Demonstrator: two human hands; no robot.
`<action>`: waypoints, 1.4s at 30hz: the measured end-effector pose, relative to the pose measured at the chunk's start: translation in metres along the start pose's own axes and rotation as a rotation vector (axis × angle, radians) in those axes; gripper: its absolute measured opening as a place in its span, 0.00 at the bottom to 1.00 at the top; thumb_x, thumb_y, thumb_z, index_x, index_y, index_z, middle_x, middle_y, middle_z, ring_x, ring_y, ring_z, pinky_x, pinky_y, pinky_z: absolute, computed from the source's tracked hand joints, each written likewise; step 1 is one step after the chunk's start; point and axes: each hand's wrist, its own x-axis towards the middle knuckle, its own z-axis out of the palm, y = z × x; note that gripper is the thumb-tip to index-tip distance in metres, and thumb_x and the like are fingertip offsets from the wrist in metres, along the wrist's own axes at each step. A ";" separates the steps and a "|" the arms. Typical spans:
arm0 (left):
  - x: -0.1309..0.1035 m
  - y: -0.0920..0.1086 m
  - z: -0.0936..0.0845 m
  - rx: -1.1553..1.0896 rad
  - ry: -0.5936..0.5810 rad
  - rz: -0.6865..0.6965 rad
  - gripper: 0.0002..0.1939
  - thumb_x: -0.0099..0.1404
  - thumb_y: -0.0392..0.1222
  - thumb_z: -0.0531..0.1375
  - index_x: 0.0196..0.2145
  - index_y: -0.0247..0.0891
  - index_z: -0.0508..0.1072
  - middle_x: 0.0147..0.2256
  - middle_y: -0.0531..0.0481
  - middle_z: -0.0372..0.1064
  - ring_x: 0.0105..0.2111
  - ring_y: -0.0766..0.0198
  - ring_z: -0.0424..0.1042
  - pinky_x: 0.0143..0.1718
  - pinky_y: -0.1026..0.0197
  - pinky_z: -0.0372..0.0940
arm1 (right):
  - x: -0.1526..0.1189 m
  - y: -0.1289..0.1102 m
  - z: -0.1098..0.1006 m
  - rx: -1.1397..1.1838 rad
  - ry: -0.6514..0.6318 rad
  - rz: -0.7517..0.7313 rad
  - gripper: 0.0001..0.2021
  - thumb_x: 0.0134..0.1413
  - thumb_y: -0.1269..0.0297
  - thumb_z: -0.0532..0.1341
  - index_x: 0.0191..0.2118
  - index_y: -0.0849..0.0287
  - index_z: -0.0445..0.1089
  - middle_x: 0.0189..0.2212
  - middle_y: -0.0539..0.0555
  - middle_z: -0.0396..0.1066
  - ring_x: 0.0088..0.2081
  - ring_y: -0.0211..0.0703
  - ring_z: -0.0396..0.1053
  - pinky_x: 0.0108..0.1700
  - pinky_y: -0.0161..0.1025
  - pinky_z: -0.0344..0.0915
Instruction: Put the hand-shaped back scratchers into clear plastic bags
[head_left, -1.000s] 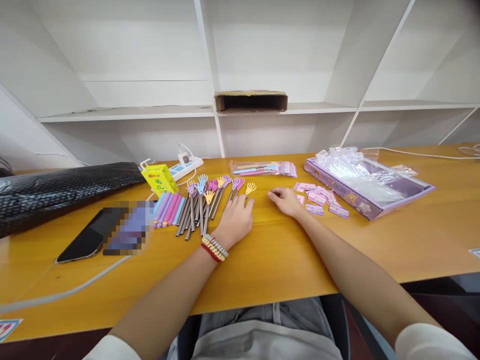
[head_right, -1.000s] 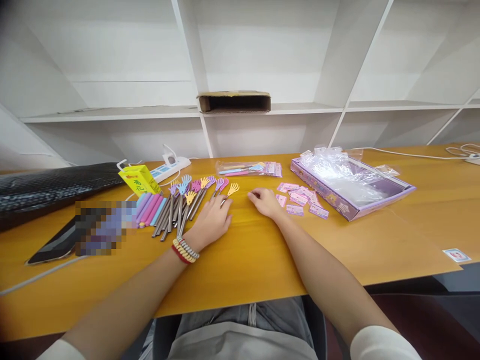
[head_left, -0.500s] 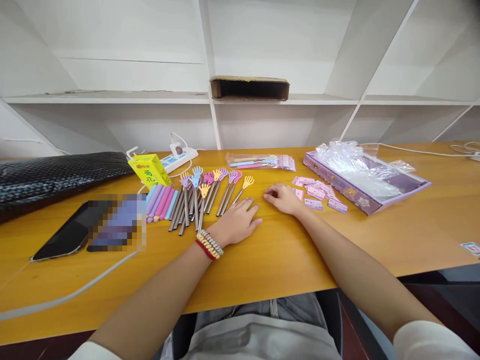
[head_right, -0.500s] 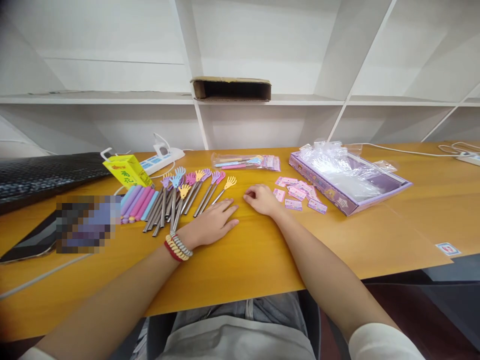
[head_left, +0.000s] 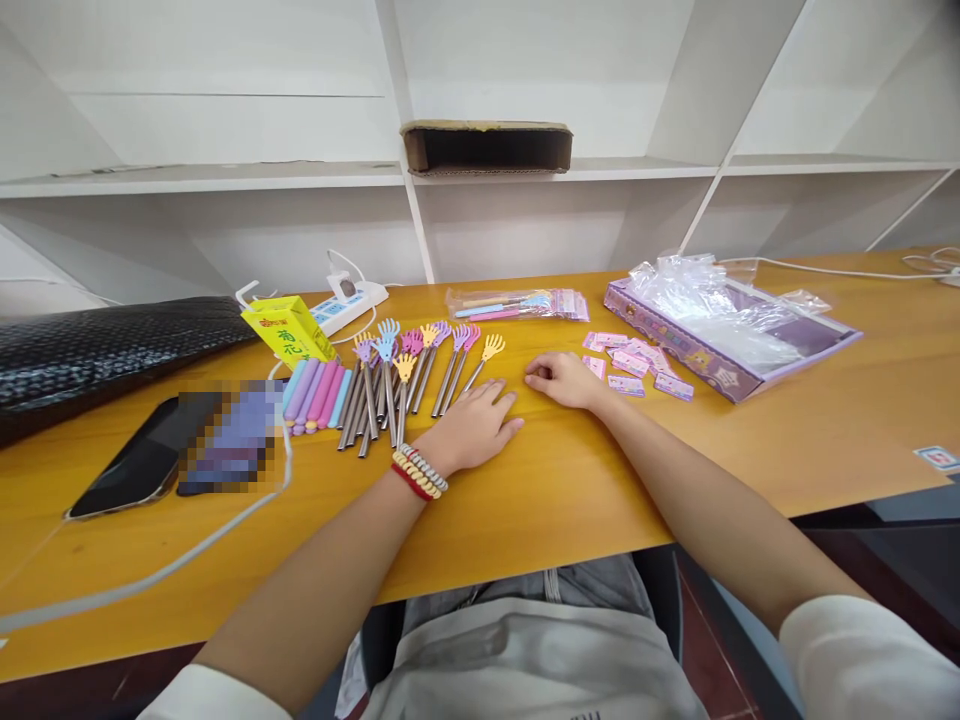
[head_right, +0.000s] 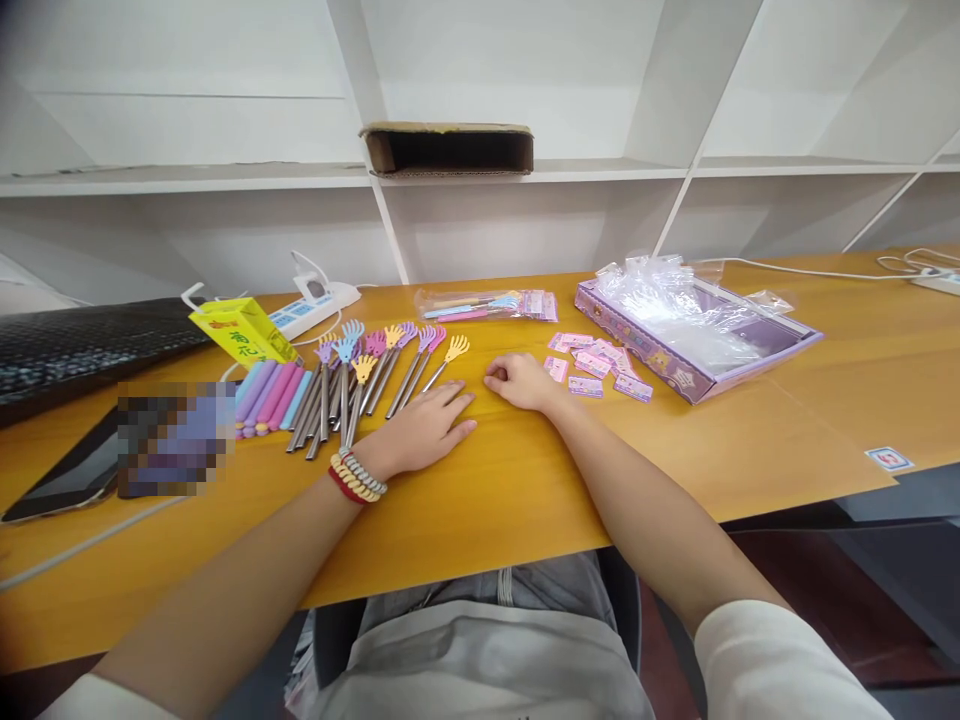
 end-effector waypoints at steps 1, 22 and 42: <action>0.000 0.000 0.000 0.004 -0.001 -0.001 0.25 0.67 0.51 0.41 0.54 0.35 0.60 0.57 0.39 0.54 0.58 0.55 0.52 0.58 0.50 0.48 | 0.000 0.000 0.000 0.001 -0.001 0.005 0.10 0.51 0.61 0.57 0.36 0.61 0.72 0.25 0.50 0.70 0.26 0.34 0.62 0.29 0.32 0.55; 0.004 -0.024 -0.013 0.304 0.216 -0.489 0.19 0.62 0.48 0.48 0.39 0.33 0.71 0.38 0.38 0.66 0.43 0.50 0.64 0.43 0.52 0.59 | 0.000 -0.001 -0.001 -0.025 -0.031 0.015 0.11 0.51 0.61 0.57 0.37 0.60 0.72 0.26 0.51 0.70 0.27 0.35 0.63 0.30 0.32 0.56; 0.002 -0.015 -0.017 0.262 0.110 -0.519 0.18 0.61 0.47 0.49 0.40 0.34 0.70 0.38 0.38 0.67 0.42 0.50 0.66 0.43 0.52 0.61 | -0.001 -0.001 0.000 -0.009 -0.030 0.011 0.11 0.51 0.62 0.57 0.37 0.60 0.72 0.26 0.50 0.70 0.27 0.35 0.63 0.30 0.33 0.56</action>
